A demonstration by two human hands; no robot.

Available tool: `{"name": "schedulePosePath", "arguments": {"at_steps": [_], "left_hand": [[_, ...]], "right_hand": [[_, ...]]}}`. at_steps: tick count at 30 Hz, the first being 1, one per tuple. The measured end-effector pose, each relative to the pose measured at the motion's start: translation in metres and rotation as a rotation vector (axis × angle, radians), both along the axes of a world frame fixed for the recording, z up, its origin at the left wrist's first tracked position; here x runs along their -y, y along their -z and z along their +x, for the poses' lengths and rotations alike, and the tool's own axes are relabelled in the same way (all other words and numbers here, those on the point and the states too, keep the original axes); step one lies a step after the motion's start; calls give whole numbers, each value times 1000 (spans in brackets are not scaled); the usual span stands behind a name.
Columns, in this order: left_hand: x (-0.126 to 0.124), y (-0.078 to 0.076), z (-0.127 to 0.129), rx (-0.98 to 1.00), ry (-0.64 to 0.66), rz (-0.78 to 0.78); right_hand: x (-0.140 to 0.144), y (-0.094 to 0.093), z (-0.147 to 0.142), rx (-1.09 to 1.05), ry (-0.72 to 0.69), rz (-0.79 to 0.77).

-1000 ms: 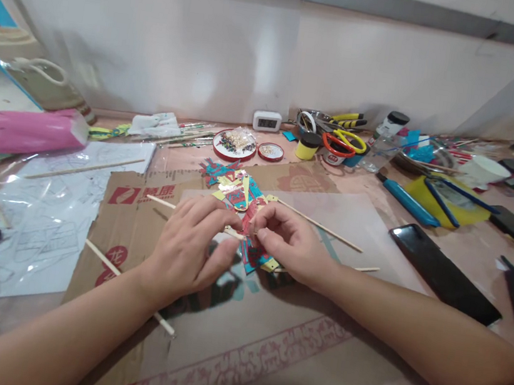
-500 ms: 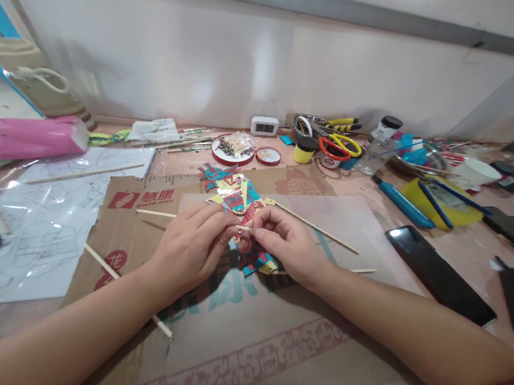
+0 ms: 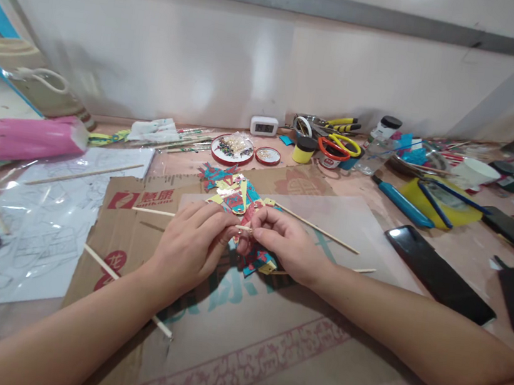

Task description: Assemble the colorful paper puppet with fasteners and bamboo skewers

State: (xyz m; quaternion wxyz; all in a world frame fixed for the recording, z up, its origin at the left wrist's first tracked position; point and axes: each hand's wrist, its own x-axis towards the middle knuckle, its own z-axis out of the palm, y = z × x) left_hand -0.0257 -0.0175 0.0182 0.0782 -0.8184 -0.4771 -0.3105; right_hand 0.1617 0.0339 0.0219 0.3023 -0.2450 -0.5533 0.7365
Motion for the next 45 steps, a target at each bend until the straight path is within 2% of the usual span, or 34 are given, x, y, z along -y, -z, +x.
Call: {"name": "schedulePosePath", "arguments": {"at_steps": [14,19,22,24,28,31,34,37,41,45], "left_hand": [[-2,1,-2,-12,15,-15],[-1,0,-1,-54,-4,10],[3,-12,1,-115,-36,58],[7,-27,2,-99,-50,15],[14,-58,-9,108,-58,-175],[7,-65,-27,231,-119,-218],[-10,-53,-43,88,-163,-212],[-26,-29,-49,-113,-49,-254],[-32,-7,-42,-237,52,-279],[-29,-6,-33,-252,131,-275]], "right_hand": [[-1,3,1,-36,-13,-43],[-2,4,1,-58,65,-2],[-7,-3,3,-130,120,63],[-11,-13,6,-173,134,50],[-18,-41,14,-202,138,-66],[-15,-63,20,-206,181,-81],[-5,-80,25,-157,141,-50],[7,-86,28,-58,4,-37],[13,-74,23,131,-107,66],[9,-53,14,305,-116,208]]}}
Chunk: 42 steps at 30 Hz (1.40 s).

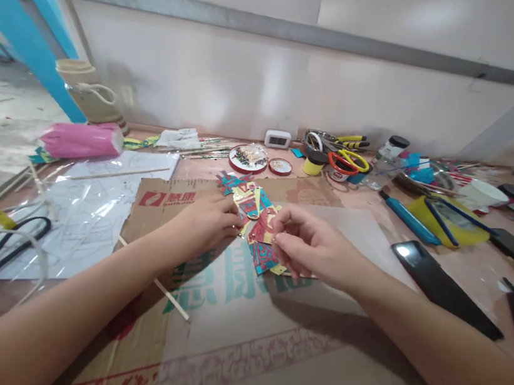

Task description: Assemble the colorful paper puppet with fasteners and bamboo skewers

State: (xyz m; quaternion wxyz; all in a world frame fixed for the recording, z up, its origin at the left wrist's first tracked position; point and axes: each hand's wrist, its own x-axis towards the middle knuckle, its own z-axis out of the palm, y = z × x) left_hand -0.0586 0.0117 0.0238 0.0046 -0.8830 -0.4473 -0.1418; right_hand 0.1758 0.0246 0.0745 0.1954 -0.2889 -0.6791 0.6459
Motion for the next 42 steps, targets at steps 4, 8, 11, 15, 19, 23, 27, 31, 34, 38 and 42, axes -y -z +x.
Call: {"name": "schedulePosePath", "arguments": {"at_steps": [4,8,11,15,19,23,27,31,34,38,42], "left_hand": [[-1,1,-1,-12,23,-52],[-4,6,-6,26,26,-124],[-5,8,-8,42,7,-144],[-3,2,-9,41,20,-185],[-2,-10,-12,57,-30,-253],[-3,-12,-23,79,-403,-34],[-5,-6,-32,-5,-352,102],[-6,1,-24,-23,-68,84],[-6,8,-16,-1,-2,57],[-5,9,-12,-9,-30,15],[-2,4,-13,-21,-43,-44]], "right_hand": [[-5,19,-5,84,-6,48],[-8,34,-9,98,-23,24],[-12,44,-12,85,-19,-32],[-17,55,-15,93,-10,-61],[-18,60,-16,105,-9,-78],[-19,62,-15,84,-19,-95],[-21,62,-15,39,-33,-143],[-22,60,-14,43,-39,-162],[-22,59,-15,48,-48,-162],[-21,58,-15,44,-48,-161],[-20,56,-15,47,-41,-155]]}}
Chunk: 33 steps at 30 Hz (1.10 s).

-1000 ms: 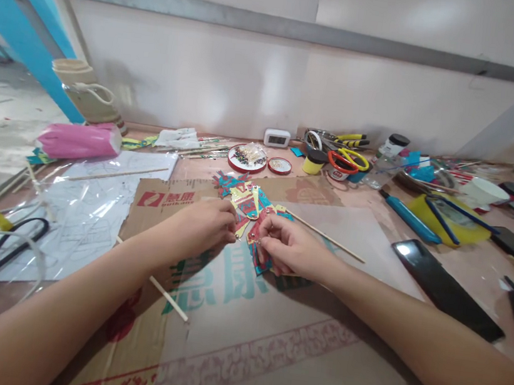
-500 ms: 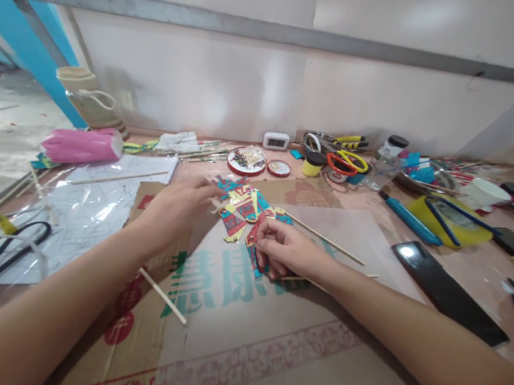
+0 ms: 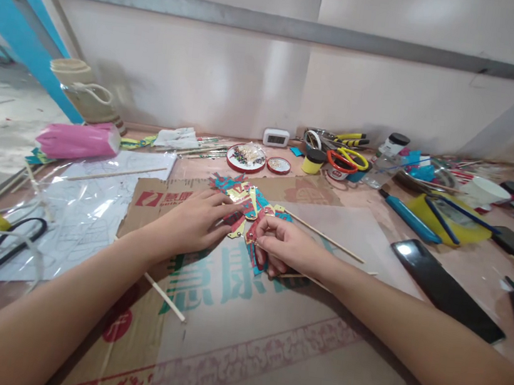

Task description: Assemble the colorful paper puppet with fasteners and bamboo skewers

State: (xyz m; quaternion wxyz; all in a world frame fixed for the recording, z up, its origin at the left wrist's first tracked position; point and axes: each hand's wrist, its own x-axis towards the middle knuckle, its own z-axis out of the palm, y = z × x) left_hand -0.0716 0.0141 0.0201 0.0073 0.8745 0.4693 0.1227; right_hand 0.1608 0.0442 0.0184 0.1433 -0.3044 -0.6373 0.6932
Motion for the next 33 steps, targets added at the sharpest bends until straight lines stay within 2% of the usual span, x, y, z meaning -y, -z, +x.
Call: {"name": "schedulePosePath", "arguments": {"at_steps": [10,16,26,33], "left_hand": [[-3,-1,-4,8,0,-129],[1,-2,-3,-81,-134,-77],[0,-4,1,28,-26,-138],[0,-1,1,70,-78,-182]], "right_hand": [[-1,-2,0,21,-6,-16],[0,0,1,14,3,-19],[-1,0,0,25,8,-27],[0,-1,0,5,-5,-23]]}}
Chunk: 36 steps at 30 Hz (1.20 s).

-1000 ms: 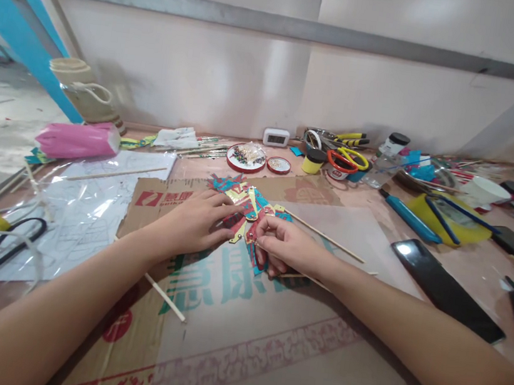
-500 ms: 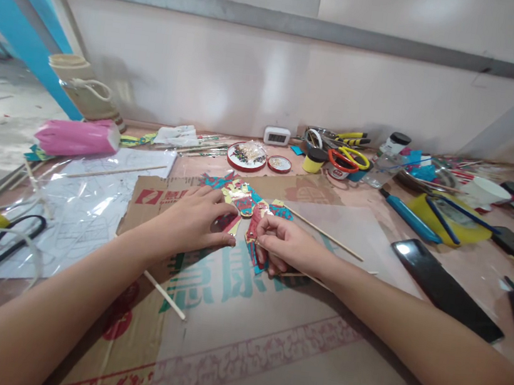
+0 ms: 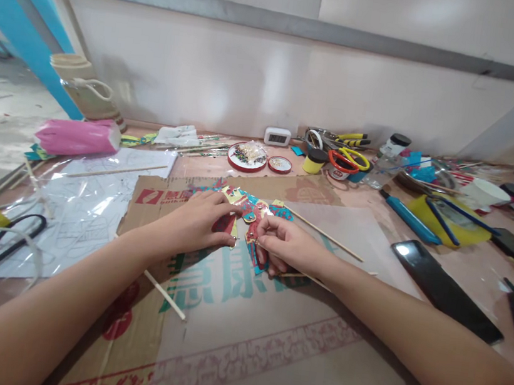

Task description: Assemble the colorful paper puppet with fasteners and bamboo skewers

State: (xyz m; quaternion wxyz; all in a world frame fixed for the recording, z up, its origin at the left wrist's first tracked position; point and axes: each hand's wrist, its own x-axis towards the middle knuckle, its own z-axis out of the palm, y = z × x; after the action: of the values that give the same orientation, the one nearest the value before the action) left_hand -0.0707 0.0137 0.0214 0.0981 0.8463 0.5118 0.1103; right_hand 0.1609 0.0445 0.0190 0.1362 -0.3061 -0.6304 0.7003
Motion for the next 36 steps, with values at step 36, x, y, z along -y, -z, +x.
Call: {"name": "schedulePosePath", "arguments": {"at_steps": [36], "left_hand": [[15,0,37,850,-295,-501]], "right_hand": [[13,4,1,-71,181,234]]}}
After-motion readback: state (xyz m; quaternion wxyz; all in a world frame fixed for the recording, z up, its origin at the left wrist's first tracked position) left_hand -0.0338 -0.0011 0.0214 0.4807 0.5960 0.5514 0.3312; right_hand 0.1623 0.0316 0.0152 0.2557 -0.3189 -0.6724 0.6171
